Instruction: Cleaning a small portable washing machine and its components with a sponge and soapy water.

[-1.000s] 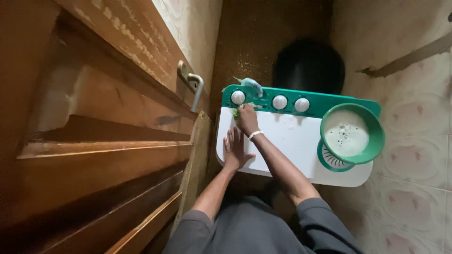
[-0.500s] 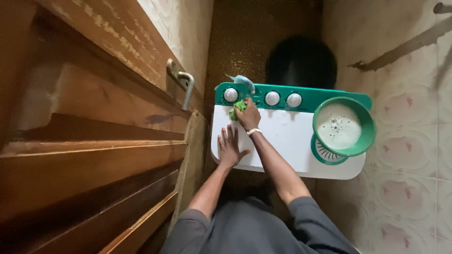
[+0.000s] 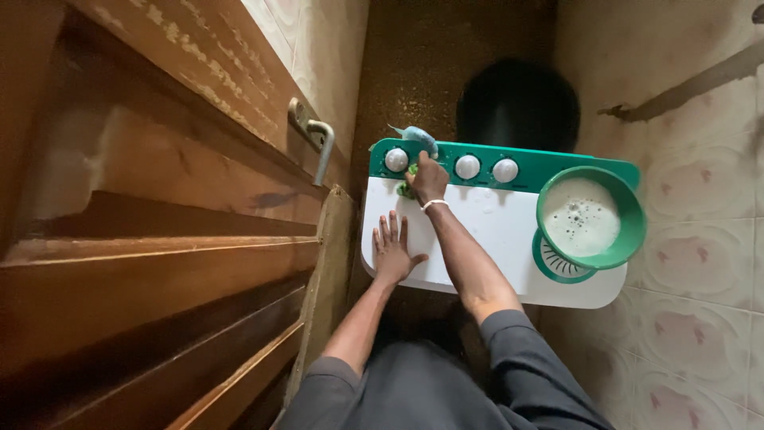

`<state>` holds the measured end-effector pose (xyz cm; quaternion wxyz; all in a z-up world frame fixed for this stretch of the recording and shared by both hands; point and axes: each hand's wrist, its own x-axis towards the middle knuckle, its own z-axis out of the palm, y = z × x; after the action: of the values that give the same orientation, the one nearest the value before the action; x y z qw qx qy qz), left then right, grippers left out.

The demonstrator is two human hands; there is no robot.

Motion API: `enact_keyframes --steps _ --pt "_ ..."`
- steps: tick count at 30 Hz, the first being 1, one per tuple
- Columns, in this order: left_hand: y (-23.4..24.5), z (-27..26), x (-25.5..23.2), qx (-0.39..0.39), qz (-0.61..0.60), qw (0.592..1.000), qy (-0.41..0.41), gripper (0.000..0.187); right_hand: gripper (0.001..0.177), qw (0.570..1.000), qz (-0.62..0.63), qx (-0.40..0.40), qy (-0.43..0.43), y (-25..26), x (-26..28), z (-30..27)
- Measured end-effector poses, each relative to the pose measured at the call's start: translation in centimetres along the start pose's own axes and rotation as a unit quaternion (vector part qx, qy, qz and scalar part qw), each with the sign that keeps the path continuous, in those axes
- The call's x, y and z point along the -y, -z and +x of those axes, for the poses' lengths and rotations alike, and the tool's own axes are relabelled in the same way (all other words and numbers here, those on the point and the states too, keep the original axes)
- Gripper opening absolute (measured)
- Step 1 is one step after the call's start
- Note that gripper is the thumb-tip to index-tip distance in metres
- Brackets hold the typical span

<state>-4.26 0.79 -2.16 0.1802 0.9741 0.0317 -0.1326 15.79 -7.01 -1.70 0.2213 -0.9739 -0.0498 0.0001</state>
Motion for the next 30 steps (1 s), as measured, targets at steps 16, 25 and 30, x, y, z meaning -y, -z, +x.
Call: enact_keyframes --steps 16,25,30 --pt "-1.2 0.3 0.2 0.0 0.003 1.0 -0.013 0.127 0.03 0.987 0.106 -0.092 -0.08 4.9 -4.2 -2.6" --pt "-0.4 0.5 0.7 -0.015 0.007 0.999 -0.027 0.134 0.042 0.965 0.173 -0.149 -0.132 3.3 -3.5 -4.3" --pt "2.7 0.3 0.0 0.114 0.078 0.99 -0.015 0.159 0.058 0.968 0.127 -0.201 0.074 3.1 -0.6 -10.1"
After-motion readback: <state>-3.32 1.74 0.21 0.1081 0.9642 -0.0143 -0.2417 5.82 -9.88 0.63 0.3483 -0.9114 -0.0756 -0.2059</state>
